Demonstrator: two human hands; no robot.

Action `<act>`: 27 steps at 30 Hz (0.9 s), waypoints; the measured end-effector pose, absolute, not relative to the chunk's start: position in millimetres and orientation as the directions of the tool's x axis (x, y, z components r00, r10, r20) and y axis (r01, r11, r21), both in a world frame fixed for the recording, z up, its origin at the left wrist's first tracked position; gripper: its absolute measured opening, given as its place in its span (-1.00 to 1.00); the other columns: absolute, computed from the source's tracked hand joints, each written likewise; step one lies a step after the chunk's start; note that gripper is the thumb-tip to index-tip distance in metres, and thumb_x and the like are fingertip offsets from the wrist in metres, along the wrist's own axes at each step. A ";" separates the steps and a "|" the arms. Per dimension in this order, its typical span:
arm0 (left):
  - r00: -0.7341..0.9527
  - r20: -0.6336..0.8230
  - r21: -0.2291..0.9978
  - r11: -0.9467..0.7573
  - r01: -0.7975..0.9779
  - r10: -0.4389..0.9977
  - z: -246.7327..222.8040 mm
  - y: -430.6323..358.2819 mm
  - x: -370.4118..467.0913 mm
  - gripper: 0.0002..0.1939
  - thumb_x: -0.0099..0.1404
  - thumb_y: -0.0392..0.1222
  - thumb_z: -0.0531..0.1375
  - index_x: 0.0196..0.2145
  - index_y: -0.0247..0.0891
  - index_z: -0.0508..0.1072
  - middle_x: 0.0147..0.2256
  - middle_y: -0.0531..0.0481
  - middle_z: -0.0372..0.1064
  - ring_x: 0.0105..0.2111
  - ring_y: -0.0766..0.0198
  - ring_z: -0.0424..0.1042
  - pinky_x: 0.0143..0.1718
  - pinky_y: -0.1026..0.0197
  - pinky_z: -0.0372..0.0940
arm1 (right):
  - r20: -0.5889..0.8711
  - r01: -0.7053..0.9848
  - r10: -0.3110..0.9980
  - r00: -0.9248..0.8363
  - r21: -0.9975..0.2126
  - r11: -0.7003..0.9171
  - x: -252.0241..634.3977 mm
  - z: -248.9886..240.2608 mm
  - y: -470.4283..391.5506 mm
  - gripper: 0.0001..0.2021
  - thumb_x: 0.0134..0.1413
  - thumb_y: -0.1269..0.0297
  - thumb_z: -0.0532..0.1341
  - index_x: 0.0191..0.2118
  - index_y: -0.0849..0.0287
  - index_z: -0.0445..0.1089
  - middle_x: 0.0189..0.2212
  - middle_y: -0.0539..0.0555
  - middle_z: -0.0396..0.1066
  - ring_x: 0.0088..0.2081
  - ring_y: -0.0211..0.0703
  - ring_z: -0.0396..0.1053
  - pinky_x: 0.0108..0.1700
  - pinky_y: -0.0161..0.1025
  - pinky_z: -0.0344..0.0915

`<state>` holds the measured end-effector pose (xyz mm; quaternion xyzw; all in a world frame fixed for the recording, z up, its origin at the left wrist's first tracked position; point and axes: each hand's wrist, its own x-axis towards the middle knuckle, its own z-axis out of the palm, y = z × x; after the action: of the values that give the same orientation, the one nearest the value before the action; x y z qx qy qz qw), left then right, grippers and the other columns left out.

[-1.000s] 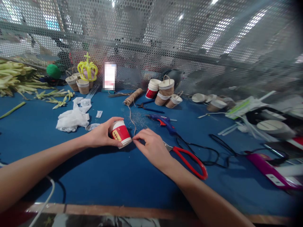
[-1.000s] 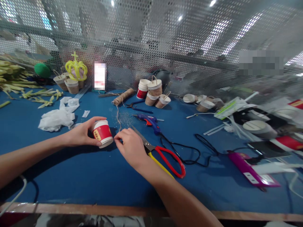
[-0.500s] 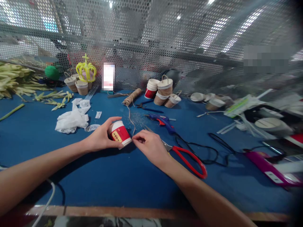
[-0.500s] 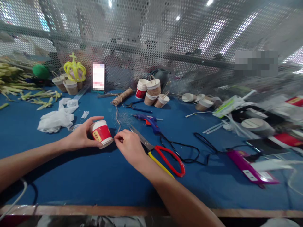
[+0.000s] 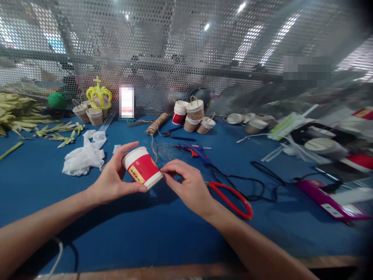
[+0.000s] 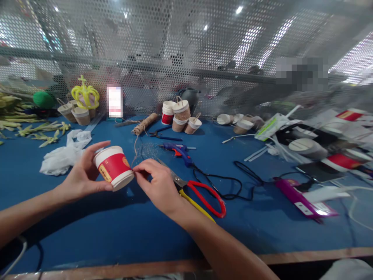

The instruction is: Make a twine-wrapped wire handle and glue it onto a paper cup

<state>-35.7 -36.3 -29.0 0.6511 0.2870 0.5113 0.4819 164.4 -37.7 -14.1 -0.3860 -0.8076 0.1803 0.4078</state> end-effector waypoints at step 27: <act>0.227 0.456 0.889 -0.449 -0.085 0.860 -27.1 -41.2 -34.7 -0.14 -0.17 -0.30 0.36 0.06 -0.13 0.05 -0.08 -0.10 0.24 -0.15 0.14 0.34 -0.14 0.09 0.30 | 0.501 0.488 0.807 -0.312 -0.644 0.588 161.9 -12.9 -40.7 -0.93 -0.03 0.46 0.12 -0.43 0.18 0.31 -0.48 0.01 0.37 -0.42 -0.28 0.32 -0.35 -0.32 0.27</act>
<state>-34.7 -41.2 -27.1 0.6529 0.2967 0.5462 0.4328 161.9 -40.7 -12.9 -0.4116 -0.7872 0.1908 0.4178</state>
